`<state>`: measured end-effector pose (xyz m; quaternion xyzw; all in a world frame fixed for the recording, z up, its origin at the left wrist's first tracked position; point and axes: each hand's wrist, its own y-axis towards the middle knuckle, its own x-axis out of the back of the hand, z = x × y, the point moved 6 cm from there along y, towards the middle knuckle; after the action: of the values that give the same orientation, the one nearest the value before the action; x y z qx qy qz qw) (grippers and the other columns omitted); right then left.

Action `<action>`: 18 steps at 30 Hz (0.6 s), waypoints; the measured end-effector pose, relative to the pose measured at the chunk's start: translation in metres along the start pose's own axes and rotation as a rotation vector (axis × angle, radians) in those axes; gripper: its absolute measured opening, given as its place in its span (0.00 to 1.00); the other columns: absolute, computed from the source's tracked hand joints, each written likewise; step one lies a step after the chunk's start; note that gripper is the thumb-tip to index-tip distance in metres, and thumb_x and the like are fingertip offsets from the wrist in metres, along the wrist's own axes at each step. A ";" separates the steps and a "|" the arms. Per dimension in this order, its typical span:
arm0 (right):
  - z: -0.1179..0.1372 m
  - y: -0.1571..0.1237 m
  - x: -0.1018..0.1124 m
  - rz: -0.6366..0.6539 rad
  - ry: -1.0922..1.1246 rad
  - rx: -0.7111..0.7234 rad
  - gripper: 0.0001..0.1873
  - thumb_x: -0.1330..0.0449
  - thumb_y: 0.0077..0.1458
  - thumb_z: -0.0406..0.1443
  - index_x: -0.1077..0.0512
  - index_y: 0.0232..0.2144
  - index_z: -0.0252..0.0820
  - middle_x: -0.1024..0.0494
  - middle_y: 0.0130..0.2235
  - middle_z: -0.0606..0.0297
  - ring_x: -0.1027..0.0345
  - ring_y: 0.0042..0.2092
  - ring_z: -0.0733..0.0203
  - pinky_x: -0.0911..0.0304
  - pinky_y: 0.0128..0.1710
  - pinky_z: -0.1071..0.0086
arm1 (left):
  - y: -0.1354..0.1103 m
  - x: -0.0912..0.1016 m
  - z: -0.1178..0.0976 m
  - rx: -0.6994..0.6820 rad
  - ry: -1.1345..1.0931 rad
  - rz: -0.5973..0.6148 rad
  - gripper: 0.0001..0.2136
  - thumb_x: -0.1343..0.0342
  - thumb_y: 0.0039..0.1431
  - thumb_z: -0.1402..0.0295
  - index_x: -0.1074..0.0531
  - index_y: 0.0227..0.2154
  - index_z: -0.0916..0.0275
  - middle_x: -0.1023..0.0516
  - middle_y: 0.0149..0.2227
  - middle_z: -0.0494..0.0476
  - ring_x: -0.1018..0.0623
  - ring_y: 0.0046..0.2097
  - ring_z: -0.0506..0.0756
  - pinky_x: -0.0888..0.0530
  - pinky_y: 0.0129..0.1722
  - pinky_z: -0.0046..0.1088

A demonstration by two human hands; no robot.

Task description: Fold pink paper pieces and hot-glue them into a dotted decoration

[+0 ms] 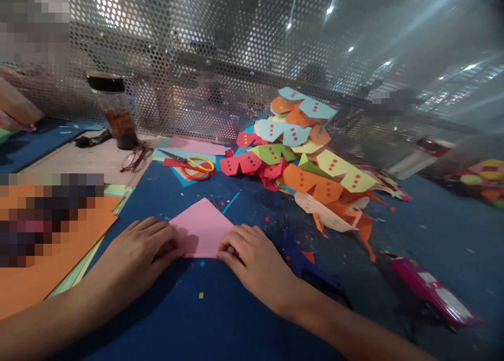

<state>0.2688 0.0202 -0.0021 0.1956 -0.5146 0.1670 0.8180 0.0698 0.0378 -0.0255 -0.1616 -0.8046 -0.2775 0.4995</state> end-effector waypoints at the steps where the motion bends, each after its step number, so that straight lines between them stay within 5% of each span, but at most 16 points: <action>1: -0.001 0.000 0.000 -0.002 -0.004 -0.004 0.04 0.34 0.61 0.32 0.27 0.33 0.42 0.21 0.38 0.68 0.30 0.40 0.60 0.44 0.42 0.64 | 0.000 0.001 0.001 0.008 0.003 0.003 0.07 0.43 0.65 0.62 0.28 0.33 0.57 0.24 0.32 0.52 0.26 0.37 0.60 0.34 0.38 0.36; 18: -0.008 -0.002 0.005 0.062 -0.055 -0.049 0.05 0.35 0.61 0.31 0.27 0.32 0.42 0.21 0.37 0.69 0.31 0.40 0.60 0.44 0.43 0.64 | 0.008 0.014 0.025 0.076 -0.022 0.080 0.05 0.40 0.56 0.66 0.25 0.25 0.57 0.22 0.24 0.51 0.23 0.28 0.56 0.31 0.28 0.30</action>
<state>0.2781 0.0234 -0.0012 0.1638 -0.5465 0.1742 0.8026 0.0499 0.0587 -0.0194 -0.1775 -0.8130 -0.2247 0.5070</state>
